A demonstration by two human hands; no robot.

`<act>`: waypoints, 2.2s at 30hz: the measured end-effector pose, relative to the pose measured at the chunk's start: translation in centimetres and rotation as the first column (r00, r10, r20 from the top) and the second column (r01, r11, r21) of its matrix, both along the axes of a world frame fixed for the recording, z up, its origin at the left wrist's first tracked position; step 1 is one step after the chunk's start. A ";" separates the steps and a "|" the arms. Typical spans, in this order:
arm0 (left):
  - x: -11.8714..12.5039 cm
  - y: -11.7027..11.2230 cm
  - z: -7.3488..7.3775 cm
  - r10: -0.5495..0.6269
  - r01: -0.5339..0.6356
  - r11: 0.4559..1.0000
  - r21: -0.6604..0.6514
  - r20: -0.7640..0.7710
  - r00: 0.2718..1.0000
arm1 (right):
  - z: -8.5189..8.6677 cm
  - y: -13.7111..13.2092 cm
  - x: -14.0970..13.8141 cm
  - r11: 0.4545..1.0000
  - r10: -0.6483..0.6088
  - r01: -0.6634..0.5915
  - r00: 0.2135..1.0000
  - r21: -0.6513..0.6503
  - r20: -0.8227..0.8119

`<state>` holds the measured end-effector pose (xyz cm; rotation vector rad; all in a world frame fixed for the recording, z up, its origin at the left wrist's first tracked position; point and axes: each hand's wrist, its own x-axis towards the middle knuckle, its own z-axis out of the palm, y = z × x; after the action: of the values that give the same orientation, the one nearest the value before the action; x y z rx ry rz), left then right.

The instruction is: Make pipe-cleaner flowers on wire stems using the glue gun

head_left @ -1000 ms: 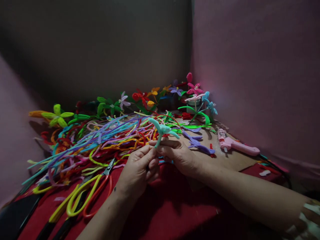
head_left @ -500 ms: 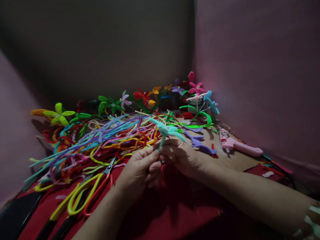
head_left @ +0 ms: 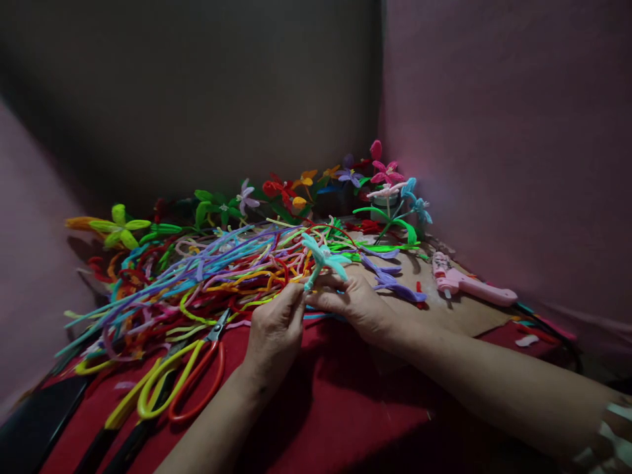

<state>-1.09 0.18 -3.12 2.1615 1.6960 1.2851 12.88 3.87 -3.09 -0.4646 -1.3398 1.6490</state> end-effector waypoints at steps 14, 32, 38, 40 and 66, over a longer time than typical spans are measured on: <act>1.4 -0.8 1.8 0.064 0.437 0.819 -0.372 0.816 0.575 | -0.1 0.5 0.1 0.990 -0.064 0.065 0.998 -0.123 0.014; 1.1 -0.6 1.5 -0.018 0.511 0.773 -0.376 0.793 0.610 | -0.5 0.6 0.3 0.983 0.001 -0.015 0.997 -0.185 -0.076; 0.9 -0.6 0.1 0.003 0.006 0.999 -0.050 0.191 0.982 | 0.1 0.0 0.0 0.990 -0.138 0.138 0.990 -0.021 0.018; 0.8 -0.6 0.2 -0.015 0.035 0.996 -0.081 0.236 0.972 | 0.0 0.0 0.0 0.996 -0.091 0.091 0.996 0.011 0.012; 0.3 -0.3 1.5 0.033 0.803 0.569 -0.177 0.981 0.193 | -1.6 1.3 0.0 0.966 0.167 -0.202 0.965 -0.163 -0.202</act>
<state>-0.81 -0.07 -1.65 0.8377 0.6643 1.0358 12.87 5.18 -4.68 -0.2878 -1.1254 1.9308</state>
